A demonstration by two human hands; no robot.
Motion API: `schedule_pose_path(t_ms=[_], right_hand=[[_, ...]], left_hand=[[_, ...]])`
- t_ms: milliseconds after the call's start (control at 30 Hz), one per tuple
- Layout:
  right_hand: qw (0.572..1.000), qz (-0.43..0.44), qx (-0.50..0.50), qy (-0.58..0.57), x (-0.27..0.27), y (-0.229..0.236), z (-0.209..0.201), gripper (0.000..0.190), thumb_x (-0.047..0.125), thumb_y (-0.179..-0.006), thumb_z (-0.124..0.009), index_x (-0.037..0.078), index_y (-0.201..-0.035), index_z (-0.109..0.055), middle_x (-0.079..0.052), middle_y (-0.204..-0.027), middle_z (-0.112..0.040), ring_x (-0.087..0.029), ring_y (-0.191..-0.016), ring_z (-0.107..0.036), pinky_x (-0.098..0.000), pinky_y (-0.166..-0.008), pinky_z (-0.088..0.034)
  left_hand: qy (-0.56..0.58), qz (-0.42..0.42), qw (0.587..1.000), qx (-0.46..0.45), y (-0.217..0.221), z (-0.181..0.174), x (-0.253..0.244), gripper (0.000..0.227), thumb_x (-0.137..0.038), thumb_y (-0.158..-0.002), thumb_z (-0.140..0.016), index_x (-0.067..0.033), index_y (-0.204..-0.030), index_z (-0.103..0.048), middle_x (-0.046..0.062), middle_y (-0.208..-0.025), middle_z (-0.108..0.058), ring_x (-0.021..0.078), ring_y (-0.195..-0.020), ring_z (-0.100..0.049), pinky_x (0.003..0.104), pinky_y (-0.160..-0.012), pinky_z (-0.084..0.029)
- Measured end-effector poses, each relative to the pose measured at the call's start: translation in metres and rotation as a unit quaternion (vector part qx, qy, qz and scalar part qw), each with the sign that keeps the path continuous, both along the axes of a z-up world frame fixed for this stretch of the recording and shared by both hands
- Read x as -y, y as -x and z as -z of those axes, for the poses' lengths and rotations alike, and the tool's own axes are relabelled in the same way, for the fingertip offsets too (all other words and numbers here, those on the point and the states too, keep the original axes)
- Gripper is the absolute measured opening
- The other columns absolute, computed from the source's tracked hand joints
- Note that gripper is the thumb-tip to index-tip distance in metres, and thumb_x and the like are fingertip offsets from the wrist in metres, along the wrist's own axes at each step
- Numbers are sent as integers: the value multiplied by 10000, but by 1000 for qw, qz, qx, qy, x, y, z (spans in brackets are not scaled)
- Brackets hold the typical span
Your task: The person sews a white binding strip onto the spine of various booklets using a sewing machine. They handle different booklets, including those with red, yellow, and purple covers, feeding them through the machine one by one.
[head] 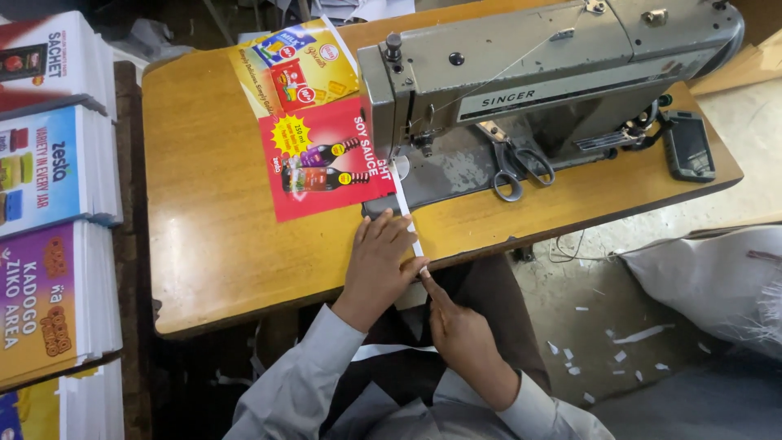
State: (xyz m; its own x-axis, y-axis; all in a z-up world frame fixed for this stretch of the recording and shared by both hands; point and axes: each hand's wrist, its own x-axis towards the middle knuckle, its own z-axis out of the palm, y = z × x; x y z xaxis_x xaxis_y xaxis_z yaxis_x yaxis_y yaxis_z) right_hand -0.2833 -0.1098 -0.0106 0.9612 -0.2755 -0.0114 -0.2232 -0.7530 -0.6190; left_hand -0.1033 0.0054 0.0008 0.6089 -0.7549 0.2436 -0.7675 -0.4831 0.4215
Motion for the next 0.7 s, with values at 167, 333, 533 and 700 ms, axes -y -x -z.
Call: schedule_pose_path(t_ms=[167, 333, 533, 700], right_hand=[[1000, -4, -2, 10, 2, 1, 10, 614, 158, -1055, -498, 195, -1663, -424, -97, -626, -664, -288, -419, -563, -447, -444, -447], [1000, -17, 2, 16, 2, 3, 12, 609, 155, -1062, -496, 170, -1666, -409, -89, -671, -699, -259, -425, -563, -423, -433, -441], [1000, -16, 18, 18, 1, 2, 11, 612, 153, -1066, -492, 168, -1671, -404, -75, -637, -666, -241, -411, -534, -416, -434, -435], [1000, -5, 27, 8, -1, 2, 6, 598, 149, -1057, -528, 162, -1649, -449, -60, -566, -597, -218, -400, -516, -408, -431, -426]], left_hand=[[4, 0, 1000, -10, -3, 1, 1, 352, -416, -953, -754, -178, -1210, -719, 41, -1482, -649, 352, -1507, -465, 591, -1234, -288], [-11, 1, 1000, -18, -1, -4, 0, 385, -423, -951, -758, -178, -1246, -721, 40, -1481, -644, 340, -1510, -460, 582, -1243, -281], [-5, -2, 1000, -6, -2, 2, 1, 390, -427, -964, -726, -179, -1265, -716, 41, -1496, -643, 350, -1520, -449, 600, -1250, -255], [-8, -9, 1000, -3, -1, 0, 0, 500, -408, -928, -803, -167, -1330, -631, 24, -1493, -630, 339, -1513, -461, 605, -1228, -296]])
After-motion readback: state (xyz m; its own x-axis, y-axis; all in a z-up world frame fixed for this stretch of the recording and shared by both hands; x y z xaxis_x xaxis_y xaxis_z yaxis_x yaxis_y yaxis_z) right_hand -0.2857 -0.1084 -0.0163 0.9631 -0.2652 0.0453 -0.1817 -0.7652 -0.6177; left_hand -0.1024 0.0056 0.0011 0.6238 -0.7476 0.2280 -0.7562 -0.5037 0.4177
